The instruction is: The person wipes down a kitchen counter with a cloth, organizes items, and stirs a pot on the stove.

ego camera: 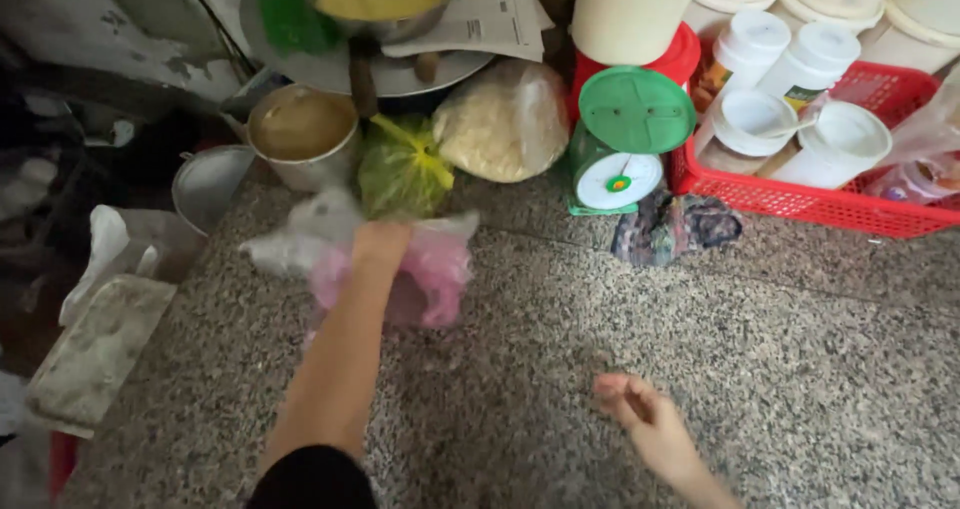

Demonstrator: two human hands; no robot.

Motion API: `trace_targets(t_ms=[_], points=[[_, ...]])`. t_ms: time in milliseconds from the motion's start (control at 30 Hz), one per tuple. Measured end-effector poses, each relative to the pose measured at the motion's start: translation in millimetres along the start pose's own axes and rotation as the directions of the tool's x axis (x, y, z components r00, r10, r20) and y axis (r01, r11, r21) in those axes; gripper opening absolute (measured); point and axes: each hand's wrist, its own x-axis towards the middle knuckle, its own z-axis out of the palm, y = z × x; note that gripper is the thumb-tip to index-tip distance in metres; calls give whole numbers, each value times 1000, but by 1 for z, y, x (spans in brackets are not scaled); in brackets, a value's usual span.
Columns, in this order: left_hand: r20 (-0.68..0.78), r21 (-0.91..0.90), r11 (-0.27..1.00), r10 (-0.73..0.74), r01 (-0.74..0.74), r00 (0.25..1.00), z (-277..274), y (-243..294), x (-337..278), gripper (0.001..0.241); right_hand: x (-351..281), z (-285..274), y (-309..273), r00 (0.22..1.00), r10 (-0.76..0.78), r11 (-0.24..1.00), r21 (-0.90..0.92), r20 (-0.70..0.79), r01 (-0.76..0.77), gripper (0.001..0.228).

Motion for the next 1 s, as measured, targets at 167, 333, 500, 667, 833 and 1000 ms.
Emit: trace_targets(t_ms=[167,333,500,667,833,1000], points=[[355,-636,668,-191,386,915,-183,78,-62,38,-15,59,-96,898,-440,723,-594,-1,353,68],[-44,-510,845,160,-160,986,-181,150,-110,21,26,118,-114,606,-761,239,-769,231,593,139],[218,-927,292,-97,237,971,-150,153,-116,41,58,123,-142,757,-621,481,-664,203,573,121],[694,-389,-860,-37,331,719,-117,139,-93,37,56,149,-162,915,-340,838,-372,216,399,128],[760,-78,-993,-3,87,650,-129,152,-99,33,113,138,-101,906,-400,903,-226,-138,364,42],[291,-900,-347,-26,265,956,-188,169,-118,119,146,136,-92,854,57,998,61,-517,-30,25]])
